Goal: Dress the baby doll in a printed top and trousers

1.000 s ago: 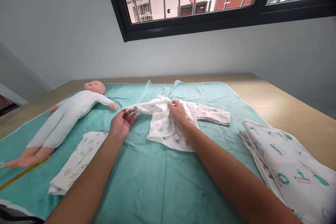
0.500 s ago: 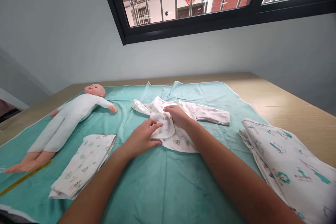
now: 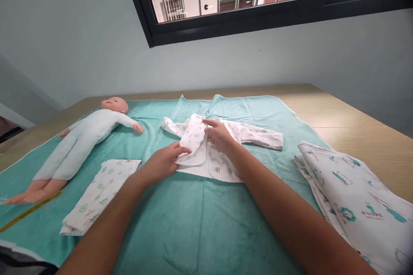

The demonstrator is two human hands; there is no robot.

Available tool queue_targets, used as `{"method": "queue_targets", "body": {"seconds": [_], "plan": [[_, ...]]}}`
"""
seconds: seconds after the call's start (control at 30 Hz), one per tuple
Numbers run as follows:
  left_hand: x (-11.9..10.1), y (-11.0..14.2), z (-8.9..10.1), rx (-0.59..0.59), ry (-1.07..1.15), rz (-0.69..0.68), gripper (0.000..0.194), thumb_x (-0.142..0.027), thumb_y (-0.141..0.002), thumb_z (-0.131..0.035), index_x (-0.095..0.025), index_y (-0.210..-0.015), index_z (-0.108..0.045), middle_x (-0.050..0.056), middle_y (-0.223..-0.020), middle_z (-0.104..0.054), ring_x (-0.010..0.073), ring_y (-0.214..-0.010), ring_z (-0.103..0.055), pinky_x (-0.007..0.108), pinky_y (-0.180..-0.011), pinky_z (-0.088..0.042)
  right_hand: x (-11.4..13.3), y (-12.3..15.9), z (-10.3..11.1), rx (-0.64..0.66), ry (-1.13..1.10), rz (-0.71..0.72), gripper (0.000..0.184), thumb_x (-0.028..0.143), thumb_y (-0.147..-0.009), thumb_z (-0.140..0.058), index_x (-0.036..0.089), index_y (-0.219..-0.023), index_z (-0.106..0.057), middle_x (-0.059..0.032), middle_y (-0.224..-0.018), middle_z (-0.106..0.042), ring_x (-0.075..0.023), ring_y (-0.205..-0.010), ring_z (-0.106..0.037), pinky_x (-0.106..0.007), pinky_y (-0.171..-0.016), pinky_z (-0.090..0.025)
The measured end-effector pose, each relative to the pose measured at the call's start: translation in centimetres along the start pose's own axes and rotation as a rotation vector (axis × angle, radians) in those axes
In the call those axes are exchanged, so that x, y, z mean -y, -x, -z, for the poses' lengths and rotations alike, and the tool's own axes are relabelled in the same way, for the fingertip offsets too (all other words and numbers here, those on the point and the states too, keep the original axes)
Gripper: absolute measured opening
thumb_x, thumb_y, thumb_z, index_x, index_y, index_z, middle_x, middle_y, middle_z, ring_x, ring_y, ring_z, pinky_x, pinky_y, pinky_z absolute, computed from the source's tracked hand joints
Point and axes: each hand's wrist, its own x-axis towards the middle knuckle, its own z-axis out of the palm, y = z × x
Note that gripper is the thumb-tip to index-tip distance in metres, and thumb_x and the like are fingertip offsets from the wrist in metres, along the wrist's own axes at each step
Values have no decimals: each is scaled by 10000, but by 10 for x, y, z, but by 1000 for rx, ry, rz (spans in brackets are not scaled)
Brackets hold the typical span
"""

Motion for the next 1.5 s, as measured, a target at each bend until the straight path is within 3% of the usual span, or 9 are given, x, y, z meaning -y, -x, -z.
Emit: {"method": "queue_targets", "body": {"seconds": [0.23, 0.4, 0.5, 0.6, 0.7, 1.0, 1.1, 1.27, 1.5], "plan": [[-8, 3, 3, 107, 59, -70, 502, -64, -791, -426, -302, -1152, -681, -1, -939, -658, 179, -850, -613, 259, -735, -437, 4, 8, 1, -59, 239, 29, 570, 177, -664, -628, 211, -1229, -696, -50, -844, -712, -178, -621, -599, -307, -600, -495], [-5, 2, 3, -65, 50, 43, 251, -162, -835, -504, -249, -990, -682, -17, -871, -674, 156, -722, -587, 268, -683, -433, 0, 1, 0, -34, 202, 3, 613, 228, -693, -626, 180, -1304, -638, -70, -934, -736, -182, -658, -634, -285, -569, -497], [-2, -1, -3, -148, -120, -38, 201, -212, -849, -551, -233, -1011, -668, 29, -971, -637, 182, -799, -581, 287, -688, -431, -2, 0, 1, -40, 241, 3, 649, 211, -672, -628, 156, -1319, -623, -91, -994, -737, -200, -699, -653, -295, -594, -505], [-3, -6, -15, -236, -267, -157, 309, -147, -844, -547, -218, -1126, -653, 88, -1104, -596, 234, -978, -557, 335, -794, -441, 0, 4, -2, -55, 303, 38, 639, 182, -657, -625, 157, -1295, -640, -106, -1164, -702, -237, -899, -663, -324, -752, -517], [-9, -11, -28, -275, -391, -196, 303, -129, -875, -522, -239, -1119, -665, 86, -1048, -610, 243, -980, -538, 356, -790, -418, 1, 7, -5, -65, 337, 89, 636, 159, -664, -606, 170, -1300, -633, -90, -1323, -625, -238, -1124, -593, -317, -933, -458], [-20, -13, -34, -390, -238, -255, 215, -245, -966, -457, -194, -886, -649, 67, -868, -640, 199, -834, -546, 333, -747, -414, -2, 5, -5, -42, 369, 124, 422, 198, -737, -533, 199, -1114, -723, -45, -1047, -716, -189, -876, -631, -286, -775, -482], [-18, -9, -32, -345, -214, -257, 256, -275, -976, -433, -196, -901, -664, 55, -771, -654, 191, -753, -575, 324, -706, -397, -2, 6, -6, -61, 396, 138, 420, 208, -762, -530, 195, -1145, -700, -55, -1111, -703, -197, -926, -637, -287, -780, -489], [-15, -3, -28, -125, -95, -220, 264, -283, -962, -417, -217, -981, -671, 43, -803, -710, 177, -734, -634, 286, -659, -404, -4, 5, -8, -88, 483, 181, 430, 179, -768, -524, 184, -1172, -667, -74, -1136, -690, -211, -939, -633, -314, -803, -495], [-25, 0, -19, -8, -182, -255, 136, -170, -813, -498, -212, -691, -542, -12, -621, -584, 142, -567, -512, 288, -546, -273, -9, 4, -9, -66, 658, 359, 397, 78, -824, -489, 170, -1172, -656, -103, -1239, -628, -227, -1164, -556, -344, -1018, -406]]}}
